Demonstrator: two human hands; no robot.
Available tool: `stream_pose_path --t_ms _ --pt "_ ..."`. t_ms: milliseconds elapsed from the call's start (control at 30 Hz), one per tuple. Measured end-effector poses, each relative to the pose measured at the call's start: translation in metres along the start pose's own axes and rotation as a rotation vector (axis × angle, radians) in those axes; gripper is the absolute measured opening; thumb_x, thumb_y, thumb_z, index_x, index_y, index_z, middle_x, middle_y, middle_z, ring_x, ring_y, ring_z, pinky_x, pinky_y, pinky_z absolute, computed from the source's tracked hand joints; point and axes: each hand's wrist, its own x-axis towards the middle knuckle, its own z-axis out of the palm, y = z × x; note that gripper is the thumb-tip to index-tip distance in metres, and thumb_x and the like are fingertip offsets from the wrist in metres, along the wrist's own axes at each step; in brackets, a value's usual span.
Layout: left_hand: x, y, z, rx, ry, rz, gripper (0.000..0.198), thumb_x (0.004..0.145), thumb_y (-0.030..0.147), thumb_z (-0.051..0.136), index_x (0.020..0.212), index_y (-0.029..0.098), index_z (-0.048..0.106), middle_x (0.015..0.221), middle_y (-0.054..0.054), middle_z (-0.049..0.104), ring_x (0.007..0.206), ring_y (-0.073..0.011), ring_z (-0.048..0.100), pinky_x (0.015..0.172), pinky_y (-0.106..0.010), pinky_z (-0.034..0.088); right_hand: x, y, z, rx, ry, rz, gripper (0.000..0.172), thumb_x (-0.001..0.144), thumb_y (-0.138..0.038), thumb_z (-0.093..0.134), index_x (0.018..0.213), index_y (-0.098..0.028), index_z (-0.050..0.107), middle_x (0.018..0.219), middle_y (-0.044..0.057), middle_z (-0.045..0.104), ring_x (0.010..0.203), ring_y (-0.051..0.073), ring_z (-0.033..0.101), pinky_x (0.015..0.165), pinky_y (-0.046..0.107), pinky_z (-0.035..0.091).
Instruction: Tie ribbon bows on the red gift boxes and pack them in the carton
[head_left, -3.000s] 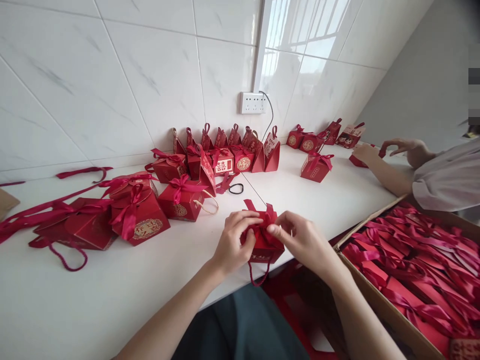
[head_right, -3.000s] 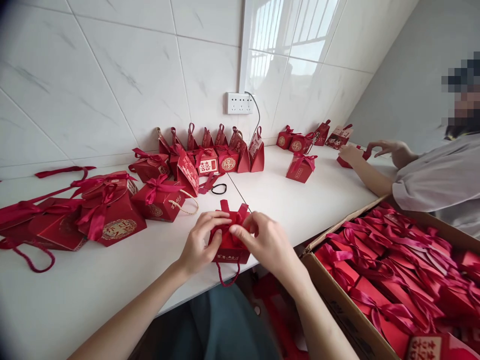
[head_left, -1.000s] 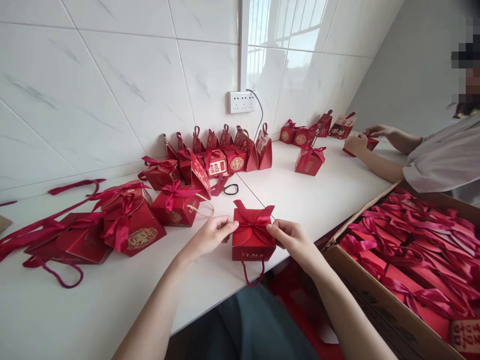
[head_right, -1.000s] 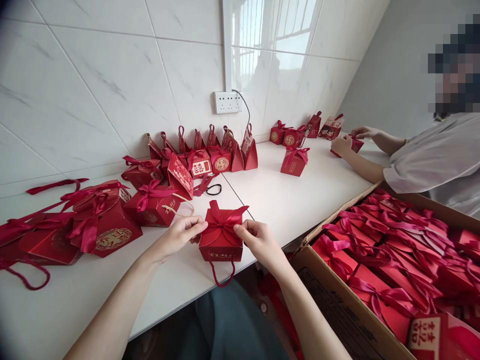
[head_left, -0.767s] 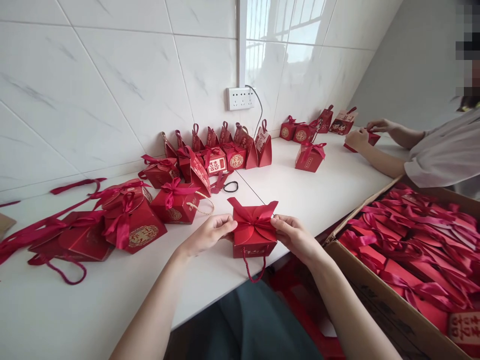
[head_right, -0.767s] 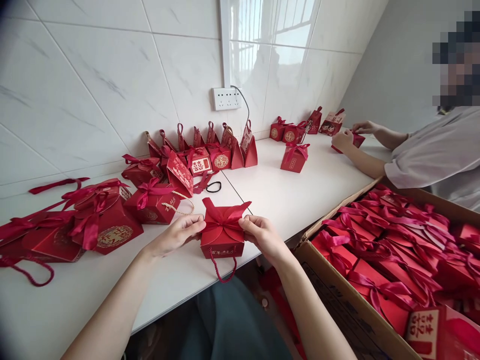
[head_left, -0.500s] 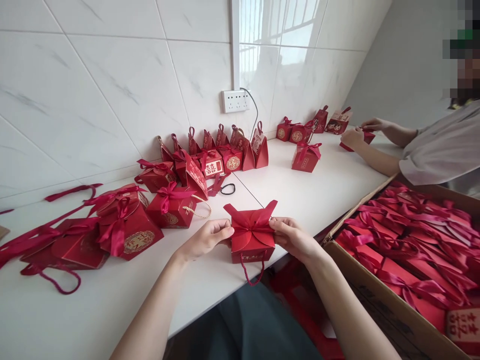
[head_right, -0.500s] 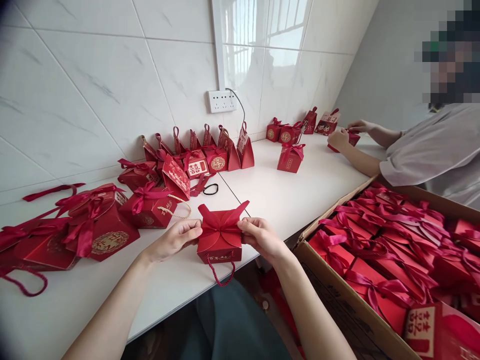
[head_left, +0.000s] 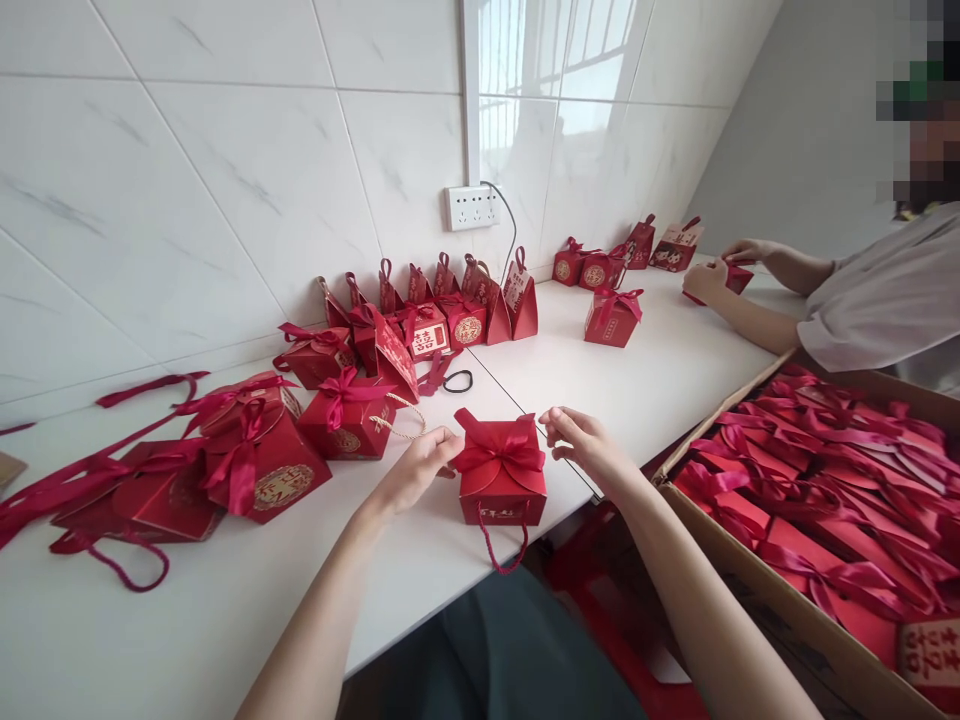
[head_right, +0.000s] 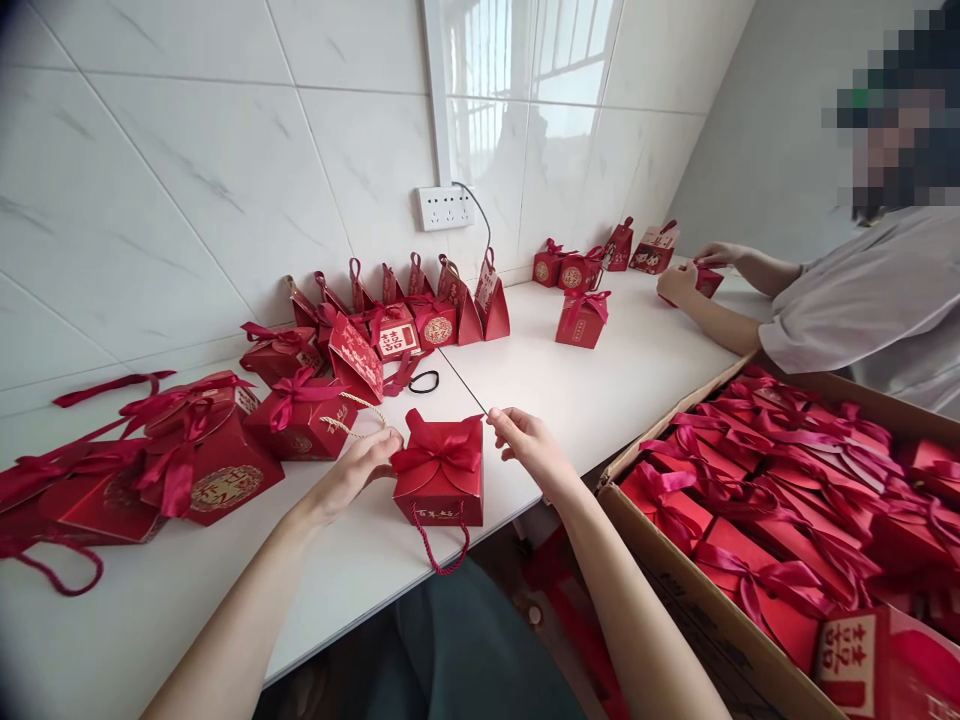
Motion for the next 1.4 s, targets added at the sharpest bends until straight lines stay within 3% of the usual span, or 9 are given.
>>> stream_pose_path --t_ms 267,500,600,700,767,867,1100,1200,1400 --pt "0.003 -0.007 0.004 0.106 0.108 0.061 0.052 0.070 0.045 0.068 0.109 0.020 0.043 0.118 -0.010 0.051 0.109 -0.0238 0.053 0.091 -0.038 0.044 0.024 -0.001 0.015 0.080 -0.113 0.008 0.038 0.067 -0.053 0.068 0.069 -0.016 0.056 0.070 -0.001 0.058 0.068 0.012 0.054 0.073 0.030 0.045" --pt "-0.017 0.005 -0.004 0.187 0.817 0.236 0.036 0.083 0.044 0.051 0.110 0.021 0.045 0.125 -0.012 0.048 0.123 -0.0237 0.044 0.103 -0.040 0.036 -0.031 0.006 -0.005 -0.079 -0.169 0.151 0.046 0.070 -0.061 0.062 0.063 -0.016 0.056 0.063 0.002 0.060 0.060 0.016 0.063 0.066 0.034 0.050" --pt "-0.038 0.005 0.020 0.292 0.718 0.213 0.056 0.075 0.050 0.059 0.120 0.022 0.039 0.131 -0.013 0.044 0.126 -0.0284 0.040 0.106 -0.045 0.033 -0.045 0.013 -0.016 -0.214 -0.148 0.136 0.047 0.072 -0.063 0.059 0.065 -0.017 0.056 0.061 0.004 0.061 0.061 0.019 0.063 0.065 0.036 0.051" --pt "-0.044 -0.002 0.040 0.352 0.563 0.146 0.082 0.065 0.050 0.070 0.129 0.021 0.029 0.138 -0.017 0.038 0.130 -0.0334 0.037 0.105 -0.051 0.033 -0.035 0.020 -0.016 -0.249 -0.040 -0.111 0.048 0.067 -0.052 0.071 0.101 -0.021 0.058 0.103 0.011 0.064 0.099 0.027 0.060 0.083 0.040 0.050" --pt "-0.038 -0.007 0.038 0.330 0.439 0.132 0.081 0.068 0.049 0.068 0.132 0.022 0.026 0.141 -0.016 0.035 0.132 -0.0314 0.034 0.107 -0.049 0.032 -0.024 0.023 -0.010 -0.211 -0.117 -0.257 0.076 0.063 -0.046 0.076 0.128 -0.028 0.040 0.138 0.012 0.042 0.127 0.028 0.041 0.096 0.044 0.044" --pt "-0.027 -0.013 0.018 0.233 0.222 0.134 0.065 0.077 0.045 0.061 0.132 0.026 0.033 0.144 -0.011 0.036 0.135 -0.0261 0.033 0.109 -0.041 0.031 -0.021 0.026 0.001 -0.190 -0.294 -0.311 0.096 0.066 -0.042 0.076 0.140 -0.032 0.018 0.151 0.012 0.019 0.137 0.027 0.025 0.104 0.047 0.036" --pt "-0.028 -0.016 0.002 0.096 0.496 0.115 0.042 0.086 0.045 0.047 0.121 0.022 0.044 0.136 -0.010 0.047 0.129 -0.0231 0.041 0.107 -0.037 0.033 -0.058 0.026 -0.002 -0.273 -0.205 -0.180 0.085 0.077 -0.046 0.066 0.141 -0.030 0.011 0.124 0.016 0.050 0.106 0.027 0.056 0.089 0.049 0.047" --pt "-0.029 -0.012 0.013 0.162 0.470 0.064 0.044 0.084 0.047 0.050 0.119 0.021 0.046 0.132 -0.010 0.050 0.123 -0.0242 0.046 0.103 -0.038 0.037 -0.046 0.028 0.005 -0.353 -0.100 -0.283 0.098 0.069 -0.048 0.072 0.142 -0.028 0.010 0.134 0.019 0.041 0.119 0.031 0.047 0.092 0.052 0.044" --pt "-0.042 -0.011 0.023 0.121 0.397 0.063 0.046 0.079 0.045 0.058 0.117 0.023 0.045 0.127 -0.008 0.053 0.120 -0.0244 0.049 0.092 -0.034 0.046 -0.014 0.036 0.029 -0.411 -0.279 -0.421 0.120 0.061 -0.039 0.078 0.145 -0.021 -0.006 0.150 0.022 0.014 0.139 0.033 0.019 0.108 0.053 0.027"
